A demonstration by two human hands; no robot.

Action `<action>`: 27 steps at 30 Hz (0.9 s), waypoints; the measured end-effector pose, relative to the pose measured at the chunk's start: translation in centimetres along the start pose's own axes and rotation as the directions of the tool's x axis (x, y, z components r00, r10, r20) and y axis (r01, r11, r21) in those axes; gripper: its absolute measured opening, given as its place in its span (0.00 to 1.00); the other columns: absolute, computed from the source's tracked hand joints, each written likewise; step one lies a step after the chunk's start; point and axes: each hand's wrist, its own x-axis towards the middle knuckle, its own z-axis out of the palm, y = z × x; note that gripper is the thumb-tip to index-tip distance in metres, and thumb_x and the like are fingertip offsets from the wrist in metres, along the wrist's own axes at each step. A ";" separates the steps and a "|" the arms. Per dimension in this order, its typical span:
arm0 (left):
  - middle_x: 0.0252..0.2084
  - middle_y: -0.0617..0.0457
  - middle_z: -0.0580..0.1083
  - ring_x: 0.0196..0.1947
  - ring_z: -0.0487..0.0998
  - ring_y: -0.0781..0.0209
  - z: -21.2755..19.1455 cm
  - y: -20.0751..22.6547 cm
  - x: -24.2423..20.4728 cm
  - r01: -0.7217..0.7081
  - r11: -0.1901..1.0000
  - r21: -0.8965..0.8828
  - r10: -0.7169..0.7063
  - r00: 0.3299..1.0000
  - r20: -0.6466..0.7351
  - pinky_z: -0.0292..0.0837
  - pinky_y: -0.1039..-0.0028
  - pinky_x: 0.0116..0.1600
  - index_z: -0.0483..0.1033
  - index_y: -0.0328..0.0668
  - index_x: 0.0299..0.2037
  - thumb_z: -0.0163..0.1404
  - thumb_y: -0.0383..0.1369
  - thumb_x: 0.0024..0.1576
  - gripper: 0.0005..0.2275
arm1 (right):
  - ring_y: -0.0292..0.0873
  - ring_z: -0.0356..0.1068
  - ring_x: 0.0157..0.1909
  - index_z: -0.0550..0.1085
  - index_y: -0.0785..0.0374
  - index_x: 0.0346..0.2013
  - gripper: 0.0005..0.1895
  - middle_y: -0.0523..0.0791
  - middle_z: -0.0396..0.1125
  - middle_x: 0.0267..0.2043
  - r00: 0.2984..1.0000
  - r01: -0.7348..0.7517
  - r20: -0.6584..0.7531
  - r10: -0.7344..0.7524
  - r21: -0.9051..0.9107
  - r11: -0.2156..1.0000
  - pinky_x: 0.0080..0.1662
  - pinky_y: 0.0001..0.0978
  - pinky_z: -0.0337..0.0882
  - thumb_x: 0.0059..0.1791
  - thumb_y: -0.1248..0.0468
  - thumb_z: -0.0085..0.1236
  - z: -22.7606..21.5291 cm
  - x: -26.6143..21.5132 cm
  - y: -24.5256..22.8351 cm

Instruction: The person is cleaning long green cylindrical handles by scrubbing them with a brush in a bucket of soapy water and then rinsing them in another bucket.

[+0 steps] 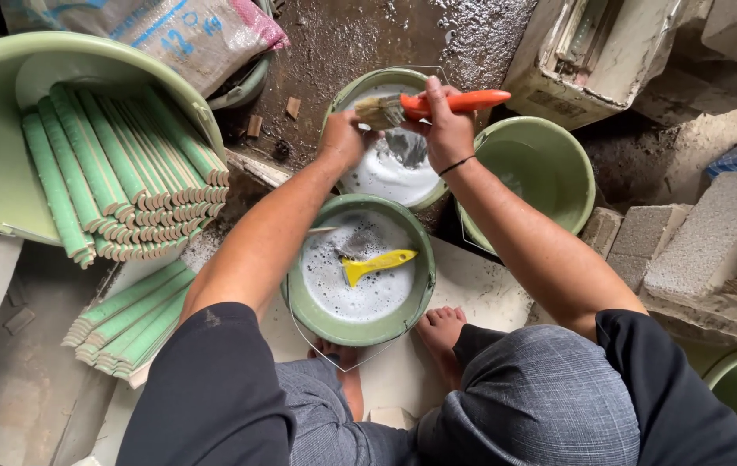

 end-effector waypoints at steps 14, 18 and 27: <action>0.47 0.56 0.82 0.45 0.82 0.69 -4.3 2.1 0.5 -0.348 0.918 -0.189 0.368 0.926 0.080 0.83 0.77 0.53 0.83 0.49 0.46 0.64 0.27 0.51 0.13 | 0.44 0.75 0.32 0.69 0.59 0.27 0.15 0.48 0.70 0.31 0.994 0.043 -0.106 -0.039 0.029 0.999 0.31 0.42 0.83 0.47 0.53 0.63 -1.3 0.0 -0.1; 0.46 0.53 0.82 0.41 0.82 0.72 -5.2 2.8 -0.3 -0.318 0.919 -0.232 0.346 0.933 0.096 0.86 0.82 0.48 0.81 0.41 0.50 0.64 0.25 0.51 0.16 | 0.44 0.75 0.36 0.66 0.56 0.22 0.16 0.47 0.68 0.29 0.962 -0.021 -0.274 0.013 -0.025 0.999 0.31 0.47 0.85 0.46 0.56 0.63 -3.0 1.5 1.6; 0.51 0.46 0.80 0.50 0.83 0.59 -6.9 4.4 -1.4 -0.368 0.887 -0.278 0.398 0.916 0.058 0.87 0.75 0.52 0.81 0.42 0.50 0.63 0.27 0.52 0.15 | 0.43 0.72 0.34 0.68 0.57 0.27 0.16 0.48 0.67 0.30 0.975 0.036 -0.219 -0.029 0.026 0.999 0.29 0.46 0.84 0.46 0.52 0.63 -1.4 0.6 1.3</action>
